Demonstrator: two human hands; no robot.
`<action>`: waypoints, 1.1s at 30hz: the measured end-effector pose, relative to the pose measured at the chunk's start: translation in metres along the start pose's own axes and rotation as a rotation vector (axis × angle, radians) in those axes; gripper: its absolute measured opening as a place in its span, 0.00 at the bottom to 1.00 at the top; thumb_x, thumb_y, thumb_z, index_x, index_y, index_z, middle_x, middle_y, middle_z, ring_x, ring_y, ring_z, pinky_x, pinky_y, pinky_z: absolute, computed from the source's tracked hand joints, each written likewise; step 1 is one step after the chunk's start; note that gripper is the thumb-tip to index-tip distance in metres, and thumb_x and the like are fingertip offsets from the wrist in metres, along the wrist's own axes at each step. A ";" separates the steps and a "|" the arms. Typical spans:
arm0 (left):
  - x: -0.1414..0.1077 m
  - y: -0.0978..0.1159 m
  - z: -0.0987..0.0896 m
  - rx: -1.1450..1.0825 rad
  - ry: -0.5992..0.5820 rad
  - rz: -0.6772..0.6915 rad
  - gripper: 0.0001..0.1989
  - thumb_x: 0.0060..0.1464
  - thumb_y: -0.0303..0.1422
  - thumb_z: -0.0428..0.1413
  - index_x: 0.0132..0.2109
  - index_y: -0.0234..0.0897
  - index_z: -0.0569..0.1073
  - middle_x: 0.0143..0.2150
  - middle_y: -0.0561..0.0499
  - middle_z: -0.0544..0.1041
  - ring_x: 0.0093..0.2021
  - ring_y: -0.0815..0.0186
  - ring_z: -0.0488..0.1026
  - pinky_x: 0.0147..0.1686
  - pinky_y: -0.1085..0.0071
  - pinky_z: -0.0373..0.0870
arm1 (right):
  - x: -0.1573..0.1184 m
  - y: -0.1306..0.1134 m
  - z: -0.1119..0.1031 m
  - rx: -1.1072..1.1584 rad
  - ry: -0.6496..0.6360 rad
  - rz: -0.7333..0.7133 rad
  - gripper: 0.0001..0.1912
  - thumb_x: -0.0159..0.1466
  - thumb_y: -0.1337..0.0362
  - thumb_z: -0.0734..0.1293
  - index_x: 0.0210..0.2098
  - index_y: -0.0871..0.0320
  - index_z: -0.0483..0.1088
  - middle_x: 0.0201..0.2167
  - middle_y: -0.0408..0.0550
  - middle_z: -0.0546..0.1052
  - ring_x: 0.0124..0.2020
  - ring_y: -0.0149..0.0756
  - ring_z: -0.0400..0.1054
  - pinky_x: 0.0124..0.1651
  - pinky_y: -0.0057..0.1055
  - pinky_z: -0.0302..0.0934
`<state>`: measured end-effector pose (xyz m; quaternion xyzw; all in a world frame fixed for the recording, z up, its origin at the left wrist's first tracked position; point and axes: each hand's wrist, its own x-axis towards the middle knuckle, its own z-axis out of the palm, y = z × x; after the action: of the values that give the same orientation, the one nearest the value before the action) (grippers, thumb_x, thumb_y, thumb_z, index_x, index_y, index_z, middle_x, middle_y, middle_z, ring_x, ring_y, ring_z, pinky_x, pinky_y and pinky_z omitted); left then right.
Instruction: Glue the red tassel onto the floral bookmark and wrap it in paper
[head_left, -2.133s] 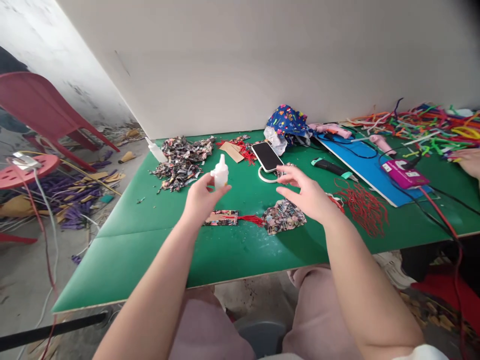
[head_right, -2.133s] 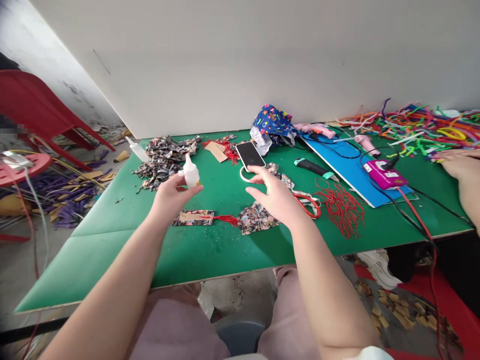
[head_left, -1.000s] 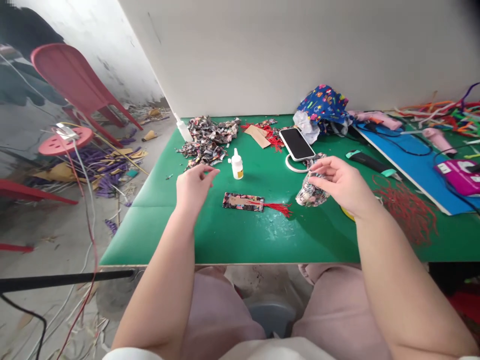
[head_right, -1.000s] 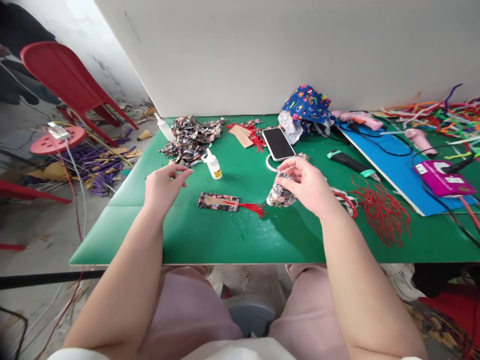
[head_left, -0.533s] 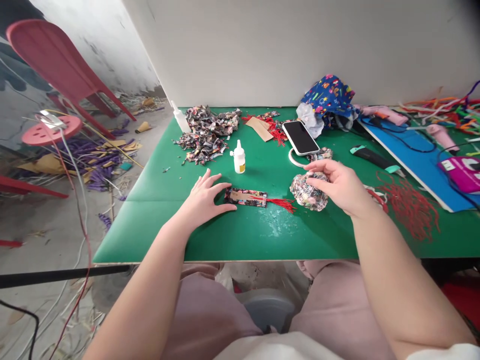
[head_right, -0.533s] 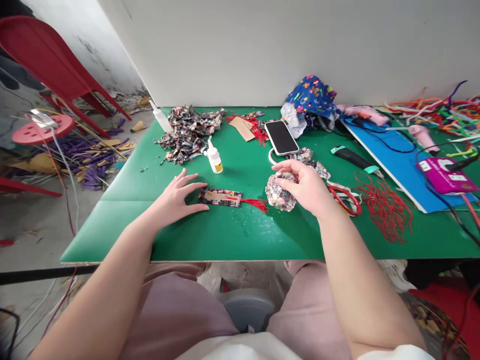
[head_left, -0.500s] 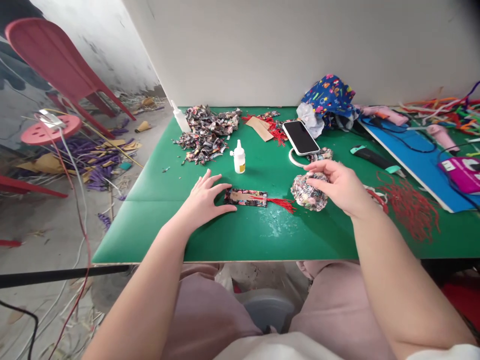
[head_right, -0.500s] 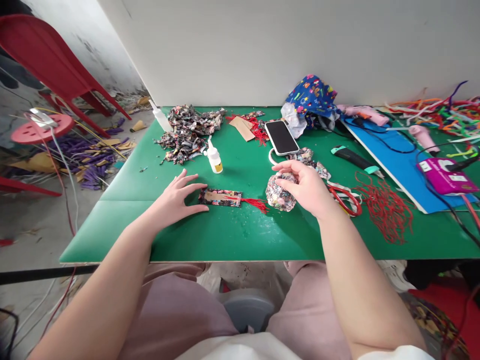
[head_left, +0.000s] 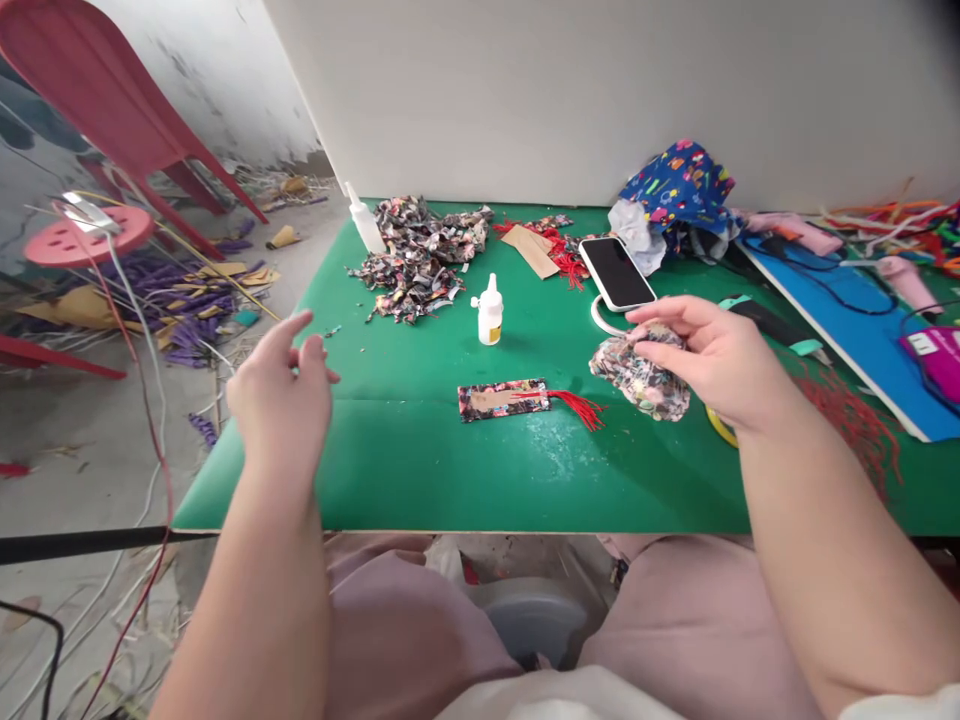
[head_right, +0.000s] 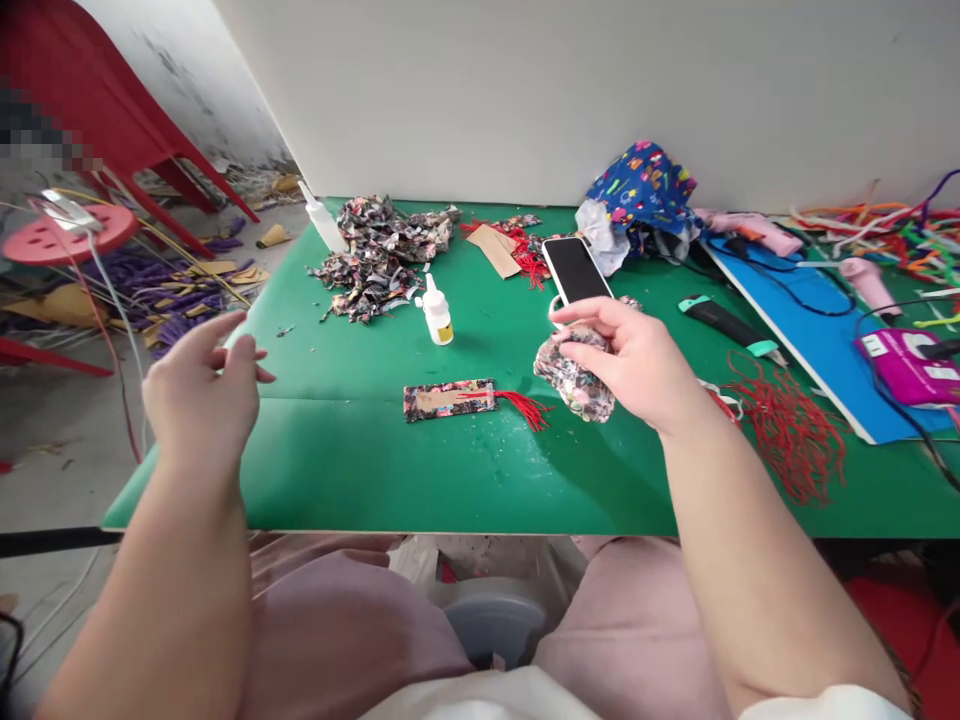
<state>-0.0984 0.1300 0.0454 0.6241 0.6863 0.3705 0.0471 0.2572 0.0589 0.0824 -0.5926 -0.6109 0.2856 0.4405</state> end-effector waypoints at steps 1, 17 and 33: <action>0.001 0.004 0.000 -0.087 0.007 0.026 0.19 0.56 0.41 0.49 0.55 0.48 0.66 0.35 0.55 0.78 0.37 0.60 0.74 0.45 0.56 0.67 | 0.004 -0.010 0.004 -0.008 -0.060 -0.020 0.14 0.55 0.65 0.68 0.42 0.49 0.71 0.36 0.43 0.77 0.38 0.37 0.72 0.42 0.37 0.68; -0.005 0.067 0.018 -0.495 -0.492 0.201 0.09 0.45 0.39 0.61 0.32 0.37 0.76 0.24 0.54 0.73 0.25 0.69 0.69 0.26 0.72 0.65 | 0.053 -0.057 0.061 -0.098 -0.367 -0.235 0.16 0.52 0.64 0.70 0.41 0.51 0.73 0.37 0.39 0.75 0.41 0.38 0.69 0.44 0.38 0.66; -0.015 0.080 0.034 -0.275 -0.467 0.142 0.02 0.50 0.33 0.58 0.33 0.44 0.75 0.27 0.61 0.77 0.26 0.74 0.73 0.27 0.80 0.68 | 0.061 0.000 0.057 -0.225 -0.217 -0.183 0.06 0.56 0.61 0.68 0.32 0.55 0.75 0.28 0.39 0.77 0.27 0.30 0.70 0.33 0.29 0.65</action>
<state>-0.0118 0.1271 0.0603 0.7266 0.5548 0.3090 0.2623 0.2133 0.1281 0.0690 -0.5458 -0.7344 0.2362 0.3271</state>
